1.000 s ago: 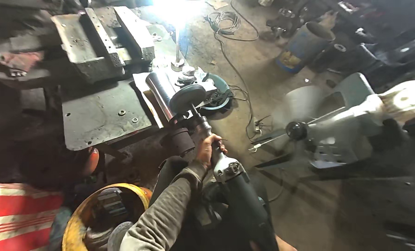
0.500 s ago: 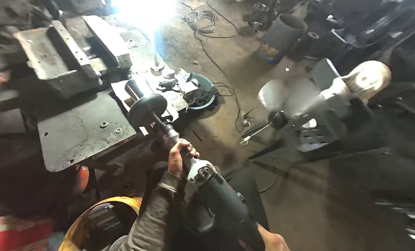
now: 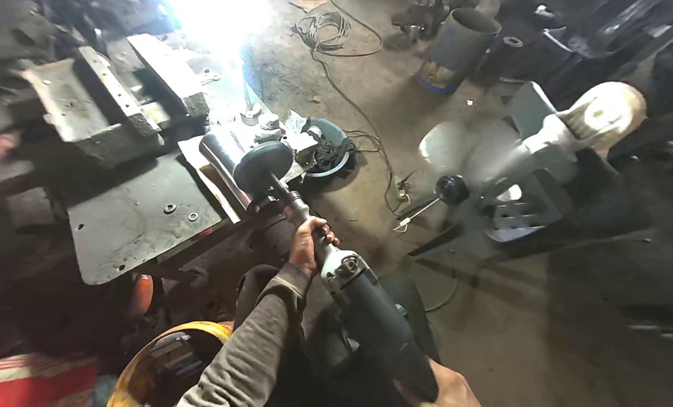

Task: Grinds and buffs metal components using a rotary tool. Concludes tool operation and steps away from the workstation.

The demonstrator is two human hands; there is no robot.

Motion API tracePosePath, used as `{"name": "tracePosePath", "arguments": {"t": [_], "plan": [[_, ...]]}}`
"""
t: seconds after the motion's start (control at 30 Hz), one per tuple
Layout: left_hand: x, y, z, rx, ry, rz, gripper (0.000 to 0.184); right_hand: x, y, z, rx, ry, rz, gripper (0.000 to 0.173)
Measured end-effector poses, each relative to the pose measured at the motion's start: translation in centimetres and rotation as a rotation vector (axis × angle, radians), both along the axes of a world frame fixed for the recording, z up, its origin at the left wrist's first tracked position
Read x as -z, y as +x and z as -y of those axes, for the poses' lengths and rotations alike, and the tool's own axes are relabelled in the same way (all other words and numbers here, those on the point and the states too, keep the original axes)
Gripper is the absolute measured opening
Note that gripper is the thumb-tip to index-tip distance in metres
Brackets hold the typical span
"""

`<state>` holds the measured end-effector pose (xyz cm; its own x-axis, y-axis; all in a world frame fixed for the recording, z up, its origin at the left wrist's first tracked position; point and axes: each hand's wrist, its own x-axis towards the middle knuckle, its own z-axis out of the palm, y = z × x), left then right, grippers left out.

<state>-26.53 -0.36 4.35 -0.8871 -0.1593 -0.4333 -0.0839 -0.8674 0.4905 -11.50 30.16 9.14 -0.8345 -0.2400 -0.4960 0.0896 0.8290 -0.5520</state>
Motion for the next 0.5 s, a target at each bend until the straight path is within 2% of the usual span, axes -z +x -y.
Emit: {"name": "tracePosePath", "arguments": {"t": [0.2,0.5], "plan": [[0.6,-1.8,-0.6,0.084,-0.068,0.094,0.023,0.4,-0.7,-0.1,0.037,-0.021,0.025,0.049],[1.1,-2.2,-1.0,0.104,-0.050,0.127,0.022,-0.1,-0.2,0.5,0.056,-0.018,0.026,0.045]]}}
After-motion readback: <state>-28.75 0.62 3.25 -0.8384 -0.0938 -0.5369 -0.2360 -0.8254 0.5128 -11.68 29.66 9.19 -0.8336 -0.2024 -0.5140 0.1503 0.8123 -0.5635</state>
